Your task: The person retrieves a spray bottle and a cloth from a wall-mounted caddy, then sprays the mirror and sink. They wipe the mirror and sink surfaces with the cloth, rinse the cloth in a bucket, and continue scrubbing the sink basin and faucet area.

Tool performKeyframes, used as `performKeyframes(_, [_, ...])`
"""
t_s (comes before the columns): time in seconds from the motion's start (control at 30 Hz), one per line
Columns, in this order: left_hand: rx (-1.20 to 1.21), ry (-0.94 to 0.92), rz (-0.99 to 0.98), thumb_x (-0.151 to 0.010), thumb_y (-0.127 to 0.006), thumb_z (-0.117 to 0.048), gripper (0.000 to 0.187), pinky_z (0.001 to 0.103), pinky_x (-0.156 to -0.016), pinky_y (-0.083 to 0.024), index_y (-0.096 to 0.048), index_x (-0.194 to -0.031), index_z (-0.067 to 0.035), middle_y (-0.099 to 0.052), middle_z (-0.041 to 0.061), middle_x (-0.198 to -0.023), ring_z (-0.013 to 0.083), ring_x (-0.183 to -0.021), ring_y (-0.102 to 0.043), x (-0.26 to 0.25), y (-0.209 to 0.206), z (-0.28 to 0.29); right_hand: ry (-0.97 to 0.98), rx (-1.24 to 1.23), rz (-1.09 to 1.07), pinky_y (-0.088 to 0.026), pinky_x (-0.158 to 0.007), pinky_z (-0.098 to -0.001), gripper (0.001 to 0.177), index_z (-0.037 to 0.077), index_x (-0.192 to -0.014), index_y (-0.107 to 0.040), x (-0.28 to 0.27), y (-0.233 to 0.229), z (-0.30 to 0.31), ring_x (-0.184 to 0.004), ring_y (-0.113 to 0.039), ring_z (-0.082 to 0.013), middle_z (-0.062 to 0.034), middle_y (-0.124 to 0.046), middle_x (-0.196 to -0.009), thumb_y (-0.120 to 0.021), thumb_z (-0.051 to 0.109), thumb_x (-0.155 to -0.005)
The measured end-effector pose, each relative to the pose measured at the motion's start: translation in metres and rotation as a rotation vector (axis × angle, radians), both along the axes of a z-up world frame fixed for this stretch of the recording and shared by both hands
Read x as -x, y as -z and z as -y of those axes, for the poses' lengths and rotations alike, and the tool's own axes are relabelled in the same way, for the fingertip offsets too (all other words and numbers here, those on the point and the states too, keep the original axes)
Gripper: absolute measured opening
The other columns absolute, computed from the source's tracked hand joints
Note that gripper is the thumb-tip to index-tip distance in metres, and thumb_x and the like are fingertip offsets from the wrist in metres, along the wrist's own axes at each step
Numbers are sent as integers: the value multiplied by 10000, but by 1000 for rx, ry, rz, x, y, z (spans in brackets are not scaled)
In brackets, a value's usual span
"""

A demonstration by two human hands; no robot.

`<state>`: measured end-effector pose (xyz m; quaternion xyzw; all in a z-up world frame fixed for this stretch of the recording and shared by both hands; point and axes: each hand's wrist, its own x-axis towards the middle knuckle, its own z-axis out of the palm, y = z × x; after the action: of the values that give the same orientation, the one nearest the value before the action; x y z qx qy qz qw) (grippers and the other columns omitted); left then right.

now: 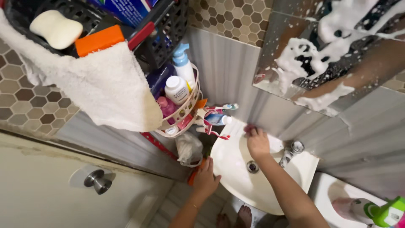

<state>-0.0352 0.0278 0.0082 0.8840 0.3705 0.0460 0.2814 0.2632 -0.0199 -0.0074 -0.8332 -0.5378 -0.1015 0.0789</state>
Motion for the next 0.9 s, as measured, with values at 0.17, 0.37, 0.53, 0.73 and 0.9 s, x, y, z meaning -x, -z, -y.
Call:
performKeyframes(0.17, [66, 68, -177, -879, -746, -471, 945, 510, -1102, -409, -243, -1589, -103, -190, 49, -1693, 463, -1431, -349, 5, -13, -10, 213, 209, 37, -461, -902, -475, 276, 94, -1047, -723, 19, -43, 49, -1115, -573, -298, -89, -670, -1140, -593, 163, -814])
performKeyframes(0.37, [11, 113, -191, -779, -837, -519, 1077, 493, -1125, -413, -256, -1582, -96, -203, 51, -1684, 483, -1422, -361, 3, -14, -14, 134, -111, 15, -482, -911, -435, 362, 54, -1145, -715, 1, -21, 39, -1035, -612, -332, -143, -689, -1127, -590, 53, -805])
performKeyframes(0.53, [-37, 105, -95, -728, -876, -519, 1146, 526, -1110, -409, -252, -1577, -69, -211, 76, -1681, 477, -1352, -457, 2, 6, -15, 70, -362, -253, -487, -959, -434, 419, 39, -1076, -708, 13, -3, 0, -1065, -599, -375, -181, -683, -1150, -576, -64, -692])
performKeyframes(0.73, [-22, 67, -110, -701, -900, -485, 1153, 488, -1050, -475, -273, -1575, -71, -242, 63, -1679, 459, -1325, -478, 2, 2, -8, 44, -627, -862, -532, -745, -395, 332, -2, -1212, -632, 59, 5, -38, -832, -608, -327, -193, -597, -1052, -560, 0, -888])
performKeyframes(0.9, [-20, 78, -109, -683, -913, -466, 1157, 465, -1022, -487, -277, -1553, -45, -250, 79, -1668, 384, -1353, -478, 0, -2, -11, -82, -505, -815, -580, -710, -383, 404, 19, -1209, -585, 111, 12, -42, -833, -647, -300, -183, -576, -1112, -602, -58, -813])
